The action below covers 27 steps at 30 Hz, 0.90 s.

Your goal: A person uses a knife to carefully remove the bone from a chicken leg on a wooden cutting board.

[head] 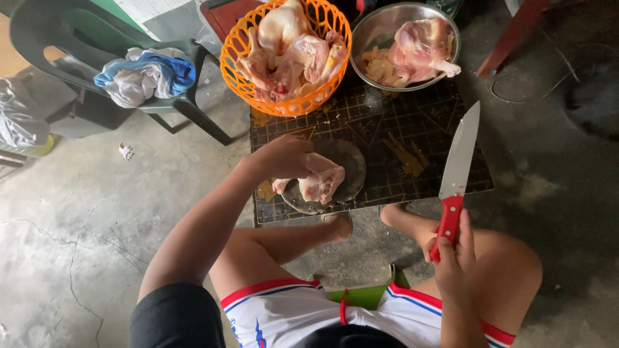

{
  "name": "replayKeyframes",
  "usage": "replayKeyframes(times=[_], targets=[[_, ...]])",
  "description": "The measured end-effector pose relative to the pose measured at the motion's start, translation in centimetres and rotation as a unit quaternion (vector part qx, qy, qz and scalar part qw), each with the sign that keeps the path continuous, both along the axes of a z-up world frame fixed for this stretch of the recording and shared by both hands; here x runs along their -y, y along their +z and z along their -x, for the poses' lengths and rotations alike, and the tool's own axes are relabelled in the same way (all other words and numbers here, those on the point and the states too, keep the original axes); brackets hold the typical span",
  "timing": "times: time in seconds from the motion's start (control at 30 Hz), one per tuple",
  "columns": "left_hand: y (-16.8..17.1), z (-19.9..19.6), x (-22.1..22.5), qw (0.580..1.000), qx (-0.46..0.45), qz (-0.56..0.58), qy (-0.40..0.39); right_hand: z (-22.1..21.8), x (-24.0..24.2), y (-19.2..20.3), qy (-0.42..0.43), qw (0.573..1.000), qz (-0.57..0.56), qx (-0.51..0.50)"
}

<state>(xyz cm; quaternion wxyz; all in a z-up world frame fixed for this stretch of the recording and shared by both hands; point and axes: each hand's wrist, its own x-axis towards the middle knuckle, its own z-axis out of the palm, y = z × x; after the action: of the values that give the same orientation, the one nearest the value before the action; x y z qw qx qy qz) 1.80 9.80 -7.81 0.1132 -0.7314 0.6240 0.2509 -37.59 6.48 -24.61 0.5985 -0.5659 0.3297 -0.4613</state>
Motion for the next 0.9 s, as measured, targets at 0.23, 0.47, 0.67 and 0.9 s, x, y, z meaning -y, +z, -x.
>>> replayKeyframes(times=[0.23,0.47,0.67,0.9], targets=[[-2.4,-1.9,-2.5,0.964,-0.135,0.089,0.209,-0.3,-0.5,-0.5,-0.031,0.997,-0.046,-0.046],[-2.7,-2.0,-6.3,0.902,-0.19,0.269,0.28,0.0,-1.3,0.3,0.0,0.998,-0.008,-0.061],[-2.4,1.2,-10.1,0.873,-0.033,0.487,0.005,-1.4,-3.1,3.1,0.074,0.997,-0.011,0.024],[-9.4,3.2,-11.3,0.84,-0.034,0.542,0.009,-6.8,-5.9,8.4,0.19,0.97,-0.015,-0.15]])
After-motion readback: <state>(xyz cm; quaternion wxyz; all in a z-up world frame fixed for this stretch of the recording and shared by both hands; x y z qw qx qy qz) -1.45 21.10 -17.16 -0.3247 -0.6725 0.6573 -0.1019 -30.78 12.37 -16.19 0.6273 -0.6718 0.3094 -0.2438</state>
